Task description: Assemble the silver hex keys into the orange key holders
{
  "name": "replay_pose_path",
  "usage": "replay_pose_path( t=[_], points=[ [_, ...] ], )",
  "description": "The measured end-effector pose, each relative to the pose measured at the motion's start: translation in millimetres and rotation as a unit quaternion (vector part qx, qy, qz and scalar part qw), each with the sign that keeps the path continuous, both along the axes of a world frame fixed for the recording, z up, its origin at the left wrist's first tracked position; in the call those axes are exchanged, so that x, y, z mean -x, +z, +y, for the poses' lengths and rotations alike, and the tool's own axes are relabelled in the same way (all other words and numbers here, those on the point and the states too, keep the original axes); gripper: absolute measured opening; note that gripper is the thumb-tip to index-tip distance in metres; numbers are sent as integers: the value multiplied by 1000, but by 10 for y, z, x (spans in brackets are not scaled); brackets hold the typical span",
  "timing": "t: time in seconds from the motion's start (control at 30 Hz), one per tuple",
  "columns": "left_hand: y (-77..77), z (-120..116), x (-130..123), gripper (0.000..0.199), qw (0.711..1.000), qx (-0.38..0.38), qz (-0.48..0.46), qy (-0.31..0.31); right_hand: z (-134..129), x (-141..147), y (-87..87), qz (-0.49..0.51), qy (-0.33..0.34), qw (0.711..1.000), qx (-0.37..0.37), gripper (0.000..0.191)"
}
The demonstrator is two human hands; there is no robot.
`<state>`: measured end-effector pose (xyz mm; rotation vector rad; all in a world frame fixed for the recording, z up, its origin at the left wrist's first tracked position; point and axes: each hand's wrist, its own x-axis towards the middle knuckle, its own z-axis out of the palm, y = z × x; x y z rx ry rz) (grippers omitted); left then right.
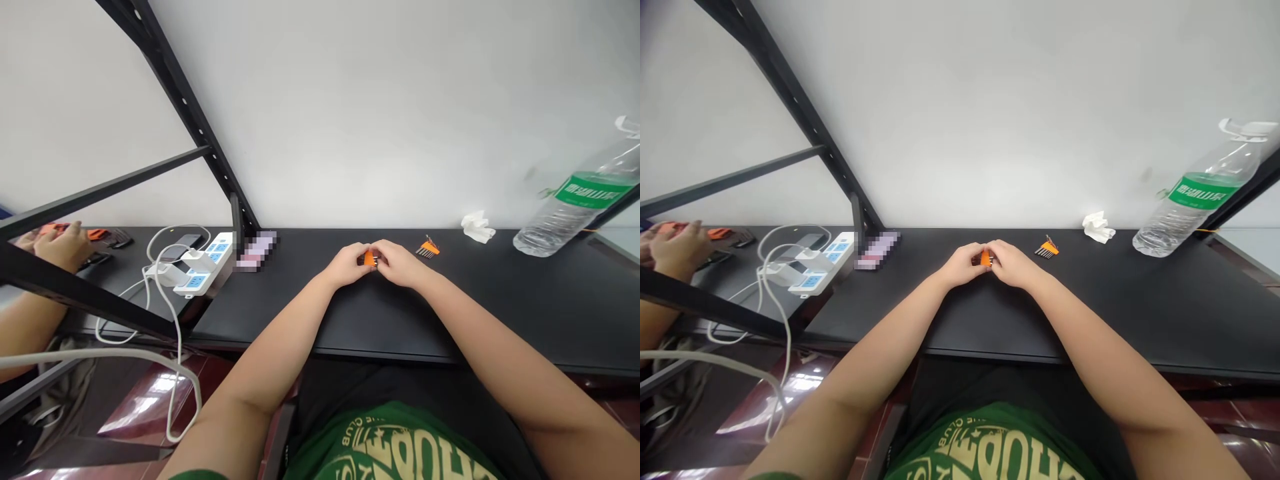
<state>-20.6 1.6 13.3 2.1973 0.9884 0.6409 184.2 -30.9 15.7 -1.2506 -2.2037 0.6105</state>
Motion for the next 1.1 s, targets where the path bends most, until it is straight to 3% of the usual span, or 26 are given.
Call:
replay_pose_path(
  t=[0.17,0.27,0.4,0.53,0.63,0.8,0.97,1.1],
  points=[
    [-1,-5,-7,27,1000,2,-8,5,59,-26,-75,180,-35,970,159,21],
    [-3,-5,-10,35,999,27,-45,14,53,-75,-15,212,-37,960,179,23],
    [-29,3,-13,41,998,36,-50,14,49,-117,49,173,-50,972,154,28],
    [-67,31,10,45,999,9,-13,50,127,-289,-33,-22,-45,997,53,20],
    [-76,46,25,49,997,7,12,81,169,-418,-94,-167,-39,983,73,18],
    [-28,23,25,50,994,17,37,105,107,-323,-2,-270,-51,957,92,6],
    [3,-12,32,46,994,18,61,92,44,-204,92,-261,-83,951,141,8],
    [-4,-35,28,41,996,25,57,68,36,-227,89,-109,-62,983,133,7]
  ],
)
